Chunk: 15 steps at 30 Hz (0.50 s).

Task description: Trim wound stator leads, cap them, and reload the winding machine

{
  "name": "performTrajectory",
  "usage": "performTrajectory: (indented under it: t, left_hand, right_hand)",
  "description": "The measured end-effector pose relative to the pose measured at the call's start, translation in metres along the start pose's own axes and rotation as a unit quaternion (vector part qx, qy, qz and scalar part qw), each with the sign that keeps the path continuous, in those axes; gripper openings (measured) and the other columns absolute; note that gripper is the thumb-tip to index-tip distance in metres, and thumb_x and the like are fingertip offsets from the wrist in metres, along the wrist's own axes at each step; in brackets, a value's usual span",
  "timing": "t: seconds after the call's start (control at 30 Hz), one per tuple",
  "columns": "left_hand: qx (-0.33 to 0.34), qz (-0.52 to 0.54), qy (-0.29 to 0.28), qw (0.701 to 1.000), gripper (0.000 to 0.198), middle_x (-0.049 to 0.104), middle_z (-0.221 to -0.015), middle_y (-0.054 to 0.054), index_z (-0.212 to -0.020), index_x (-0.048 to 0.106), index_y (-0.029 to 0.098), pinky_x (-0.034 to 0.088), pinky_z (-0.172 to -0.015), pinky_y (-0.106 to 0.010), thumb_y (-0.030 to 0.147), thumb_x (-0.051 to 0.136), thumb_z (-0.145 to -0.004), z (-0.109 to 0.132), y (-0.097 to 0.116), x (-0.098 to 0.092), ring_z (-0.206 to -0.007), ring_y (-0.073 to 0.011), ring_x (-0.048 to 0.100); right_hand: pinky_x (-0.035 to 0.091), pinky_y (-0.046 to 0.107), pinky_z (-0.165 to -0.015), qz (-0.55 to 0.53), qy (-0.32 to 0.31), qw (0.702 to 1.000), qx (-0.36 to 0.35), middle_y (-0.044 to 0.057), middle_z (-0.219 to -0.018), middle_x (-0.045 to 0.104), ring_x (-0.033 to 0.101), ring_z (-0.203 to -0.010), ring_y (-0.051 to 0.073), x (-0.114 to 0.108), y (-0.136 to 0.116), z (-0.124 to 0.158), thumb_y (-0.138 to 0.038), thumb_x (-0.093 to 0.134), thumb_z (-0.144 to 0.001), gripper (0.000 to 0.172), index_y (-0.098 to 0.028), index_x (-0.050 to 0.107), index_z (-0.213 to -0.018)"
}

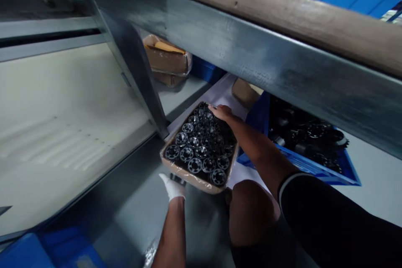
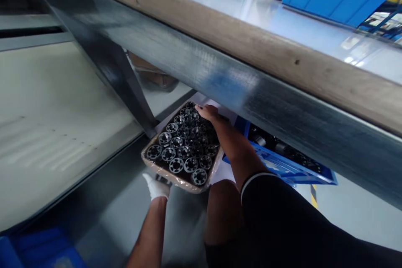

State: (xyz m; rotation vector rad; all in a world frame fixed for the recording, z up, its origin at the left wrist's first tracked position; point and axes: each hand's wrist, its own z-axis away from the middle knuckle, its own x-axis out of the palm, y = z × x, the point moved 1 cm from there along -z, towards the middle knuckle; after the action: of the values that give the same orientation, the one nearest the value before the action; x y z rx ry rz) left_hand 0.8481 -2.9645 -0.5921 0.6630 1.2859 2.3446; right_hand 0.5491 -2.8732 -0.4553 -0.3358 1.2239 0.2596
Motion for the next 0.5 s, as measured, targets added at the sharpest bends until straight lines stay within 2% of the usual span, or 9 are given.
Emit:
performTrajectory:
  t: [0.07,0.13,0.3,0.5]
  left_hand:
    - [-0.052,0.066,-0.014,0.996,0.087,0.068,-0.125,-0.011,-0.134,0.057,0.023,0.050,-0.101,-0.046,0.080,0.013,-0.085,0.008,-0.017,-0.001,-0.120,-0.0297,0.062]
    - [-0.085,0.127,-0.018,0.988,0.080,0.070,-0.122,-0.010,-0.132,0.059,0.025,0.052,-0.099,-0.046,0.079,0.023,-0.085,0.010,-0.023,-0.005,-0.113,-0.0288,0.064]
    - [-0.137,0.245,-0.014,0.960,0.065,0.073,-0.107,-0.007,-0.116,0.067,0.021,0.054,-0.094,-0.045,0.072,0.040,-0.085,0.022,-0.015,-0.029,-0.104,-0.0272,0.067]
    - [-0.173,0.311,-0.015,0.934,0.062,0.072,-0.104,-0.008,-0.108,0.068,0.020,0.056,-0.086,-0.042,0.071,0.038,-0.089,0.064,-0.018,-0.051,-0.098,-0.0245,0.067]
  right_hand:
    - [0.048,0.049,-0.103,0.007,-0.001,1.000,0.009,0.011,-0.128,0.061,0.060,-0.117,0.024,0.009,0.002,0.012,-0.047,0.057,-0.096,0.043,-0.015,0.060,-0.125]
    - [0.046,0.049,-0.105,0.012,-0.002,1.000,0.014,0.012,-0.128,0.062,0.060,-0.119,0.024,0.017,0.005,0.025,-0.052,0.054,-0.096,0.047,-0.014,0.061,-0.123]
    - [0.044,0.047,-0.107,0.010,-0.004,1.000,0.012,0.012,-0.123,0.066,0.061,-0.118,0.023,0.032,0.004,0.060,-0.061,0.046,-0.097,0.054,-0.014,0.065,-0.116]
    - [0.049,0.046,-0.101,-0.003,-0.008,1.000,-0.017,0.010,-0.119,0.066,0.063,-0.112,0.021,0.036,-0.024,0.093,-0.052,0.052,-0.097,0.042,-0.015,0.065,-0.113]
